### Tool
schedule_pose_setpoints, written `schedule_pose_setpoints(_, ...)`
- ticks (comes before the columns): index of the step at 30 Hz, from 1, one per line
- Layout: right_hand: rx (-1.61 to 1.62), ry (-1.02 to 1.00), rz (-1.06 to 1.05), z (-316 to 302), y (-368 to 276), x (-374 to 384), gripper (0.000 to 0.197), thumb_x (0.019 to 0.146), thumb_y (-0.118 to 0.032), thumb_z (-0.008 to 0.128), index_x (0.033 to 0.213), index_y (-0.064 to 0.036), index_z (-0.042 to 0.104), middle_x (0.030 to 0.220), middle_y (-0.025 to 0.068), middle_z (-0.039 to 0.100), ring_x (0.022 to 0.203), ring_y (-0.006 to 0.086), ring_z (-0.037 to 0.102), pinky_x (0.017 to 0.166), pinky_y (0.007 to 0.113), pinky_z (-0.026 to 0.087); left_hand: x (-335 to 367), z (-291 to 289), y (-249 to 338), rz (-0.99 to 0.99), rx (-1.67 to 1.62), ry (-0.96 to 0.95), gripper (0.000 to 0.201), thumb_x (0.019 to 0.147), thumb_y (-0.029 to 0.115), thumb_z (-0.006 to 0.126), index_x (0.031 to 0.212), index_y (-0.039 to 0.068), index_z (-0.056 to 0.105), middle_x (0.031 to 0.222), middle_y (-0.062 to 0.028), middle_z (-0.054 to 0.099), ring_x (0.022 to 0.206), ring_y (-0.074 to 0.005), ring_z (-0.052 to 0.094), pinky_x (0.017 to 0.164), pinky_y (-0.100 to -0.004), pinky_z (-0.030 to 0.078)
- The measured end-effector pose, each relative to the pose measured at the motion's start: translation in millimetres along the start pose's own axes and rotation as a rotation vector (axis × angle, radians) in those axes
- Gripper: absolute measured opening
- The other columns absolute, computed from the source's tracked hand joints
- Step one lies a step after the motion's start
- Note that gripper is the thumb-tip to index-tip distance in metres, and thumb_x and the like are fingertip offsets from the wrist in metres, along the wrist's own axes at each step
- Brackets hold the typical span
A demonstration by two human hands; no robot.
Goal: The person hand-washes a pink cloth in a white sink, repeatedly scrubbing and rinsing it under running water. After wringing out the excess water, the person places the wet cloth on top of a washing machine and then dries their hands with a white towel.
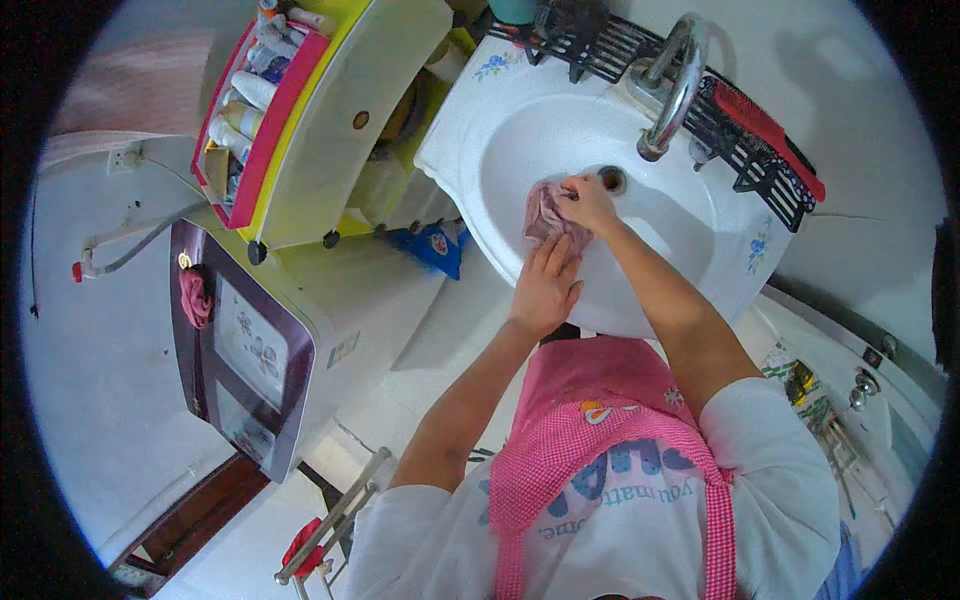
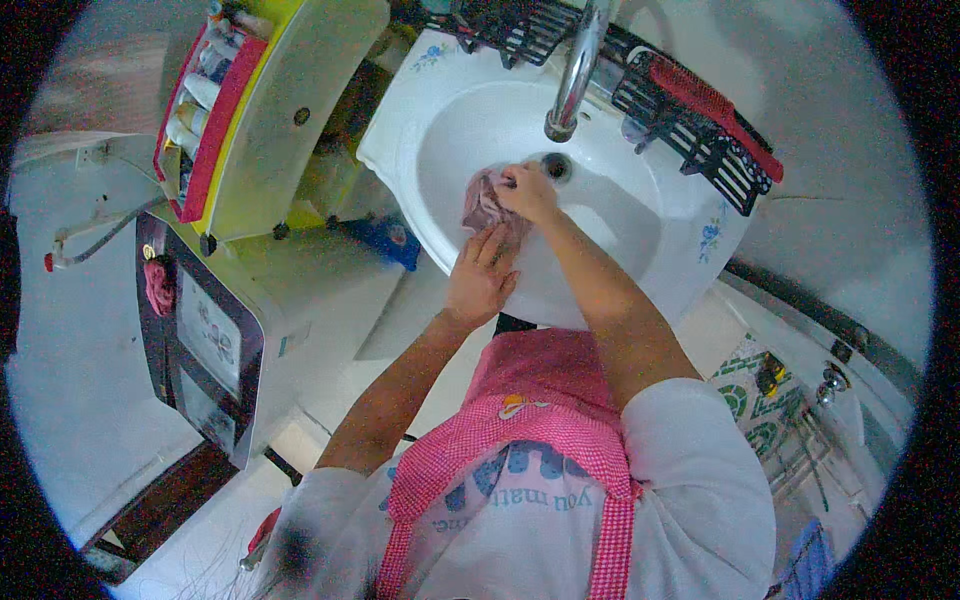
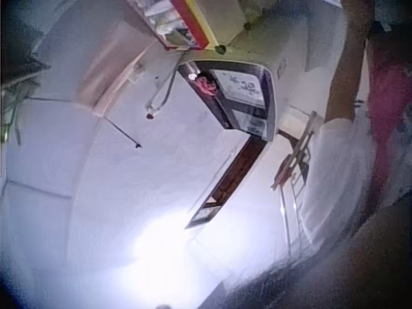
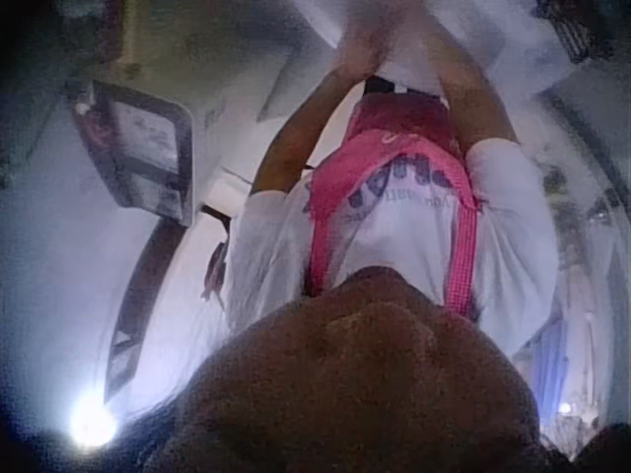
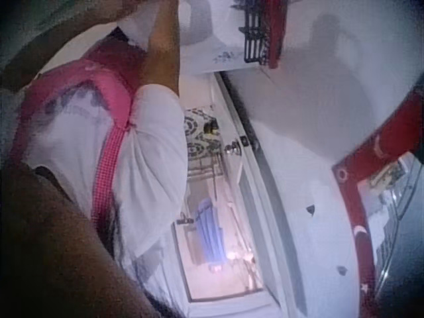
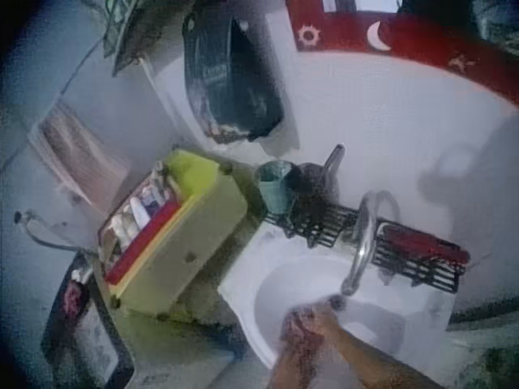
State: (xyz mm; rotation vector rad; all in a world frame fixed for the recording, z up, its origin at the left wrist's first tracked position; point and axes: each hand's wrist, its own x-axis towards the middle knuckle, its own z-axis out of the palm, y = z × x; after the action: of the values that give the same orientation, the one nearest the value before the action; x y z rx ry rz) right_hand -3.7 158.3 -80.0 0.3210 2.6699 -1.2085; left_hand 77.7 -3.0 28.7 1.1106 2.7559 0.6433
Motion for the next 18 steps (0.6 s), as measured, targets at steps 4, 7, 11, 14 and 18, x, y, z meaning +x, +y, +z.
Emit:
schedule_pose_setpoints(4,0.043,0.101,-0.09,-12,-10,-22,0.03,0.077,-0.037,0.062,0.086,-0.0082,0.06,0.088,0.0156,0.061,0.083,0.035,0.061,0.073,0.043,0.049,-5,7,-15,0.134,-0.032,0.046,0.034,0.074,0.02,0.063,0.105,0.004,0.062,0.118,-0.0122,0.053,0.118,-0.0341,0.043,0.097,-0.0473,0.038)
schedule_pose_setpoints(7,0.026,-0.102,-0.049,-46,-49,-66,0.028,0.079,-0.035,0.061,0.083,-0.0069,0.058,0.076,0.0128,0.061,0.071,0.0341,0.061,0.063,0.044,0.048,-5,11,-20,0.129,-0.092,0.05,0.032,0.07,0.019,0.065,0.099,0.005,0.065,0.114,-0.0115,0.055,0.114,-0.0342,0.047,0.094,-0.0465,0.041)
schedule_pose_setpoints(11,-0.023,0.142,-0.088,5,-28,-79,0.025,0.081,-0.032,0.063,0.08,-0.0074,0.056,0.072,0.0107,0.06,0.065,0.0329,0.06,0.057,0.044,0.048,-9,19,-26,0.103,-0.114,0.007,0.035,0.066,0.018,0.065,0.1,0.007,0.065,0.113,-0.0109,0.057,0.112,-0.0315,0.049,0.092,-0.0448,0.043)
schedule_pose_setpoints(14,-0.22,0.334,-0.07,21,-8,-5,0.024,0.081,-0.031,0.063,0.08,-0.0081,0.055,0.073,0.0111,0.06,0.067,0.0326,0.061,0.058,0.045,0.048,-3,14,-21,0.119,-0.132,0.04,0.034,0.067,0.017,0.064,0.1,0.007,0.065,0.114,-0.0109,0.057,0.111,-0.03,0.05,0.092,-0.0439,0.043)
schedule_pose_setpoints(18,-0.167,0.35,-0.088,22,-12,13,0.027,0.083,-0.033,0.061,0.085,-0.0072,0.057,0.075,0.0117,0.063,0.07,0.0313,0.062,0.058,0.043,0.048,-1,4,-19,0.105,-0.115,0.031,0.032,0.07,0.017,0.063,0.099,0.005,0.065,0.117,-0.0107,0.056,0.111,-0.0293,0.051,0.091,-0.0429,0.044)
